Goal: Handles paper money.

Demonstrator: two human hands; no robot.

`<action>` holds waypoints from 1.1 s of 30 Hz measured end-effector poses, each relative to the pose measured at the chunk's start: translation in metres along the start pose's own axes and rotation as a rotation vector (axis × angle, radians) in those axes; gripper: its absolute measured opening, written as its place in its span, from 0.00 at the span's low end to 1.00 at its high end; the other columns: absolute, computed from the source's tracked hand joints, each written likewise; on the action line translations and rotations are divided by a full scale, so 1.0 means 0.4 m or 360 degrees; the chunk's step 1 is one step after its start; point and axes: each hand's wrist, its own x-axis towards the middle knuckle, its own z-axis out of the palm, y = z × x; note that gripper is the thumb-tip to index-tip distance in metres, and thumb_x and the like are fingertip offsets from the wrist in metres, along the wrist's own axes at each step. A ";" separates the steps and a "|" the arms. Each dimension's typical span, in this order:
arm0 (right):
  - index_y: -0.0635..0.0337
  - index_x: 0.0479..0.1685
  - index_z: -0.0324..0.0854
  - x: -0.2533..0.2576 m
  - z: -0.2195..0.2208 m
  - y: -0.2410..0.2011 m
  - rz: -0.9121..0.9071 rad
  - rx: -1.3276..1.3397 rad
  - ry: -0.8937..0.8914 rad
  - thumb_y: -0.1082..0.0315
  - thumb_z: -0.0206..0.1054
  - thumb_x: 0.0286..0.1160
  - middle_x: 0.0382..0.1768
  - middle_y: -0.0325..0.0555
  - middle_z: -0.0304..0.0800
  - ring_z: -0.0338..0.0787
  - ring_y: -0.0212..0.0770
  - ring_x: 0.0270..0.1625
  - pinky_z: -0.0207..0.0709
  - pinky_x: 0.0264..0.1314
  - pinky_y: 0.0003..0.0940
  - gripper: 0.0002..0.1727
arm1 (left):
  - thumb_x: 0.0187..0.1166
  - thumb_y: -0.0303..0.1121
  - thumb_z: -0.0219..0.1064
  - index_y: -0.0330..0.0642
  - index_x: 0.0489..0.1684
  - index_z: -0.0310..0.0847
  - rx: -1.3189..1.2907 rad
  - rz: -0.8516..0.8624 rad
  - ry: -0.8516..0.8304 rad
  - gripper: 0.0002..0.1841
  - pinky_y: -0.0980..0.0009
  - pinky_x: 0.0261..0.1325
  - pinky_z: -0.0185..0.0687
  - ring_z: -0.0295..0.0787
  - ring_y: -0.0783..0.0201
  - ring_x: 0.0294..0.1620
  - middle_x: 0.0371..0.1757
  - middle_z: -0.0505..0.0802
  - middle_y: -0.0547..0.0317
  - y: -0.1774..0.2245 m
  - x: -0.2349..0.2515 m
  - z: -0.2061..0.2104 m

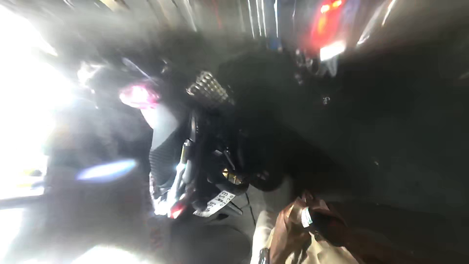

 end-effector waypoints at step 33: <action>0.70 0.69 0.74 1.676 -1.181 -1.327 -0.0516 0.0865 0.0784 0.81 0.76 0.59 0.51 0.46 0.94 0.95 0.35 0.51 0.92 0.56 0.32 0.32 | 0.73 0.19 0.69 0.29 0.59 0.77 -0.1799 -0.0196 0.0822 0.17 0.67 0.52 0.93 0.95 0.65 0.43 0.44 0.96 0.54 -0.209 1.961 -1.266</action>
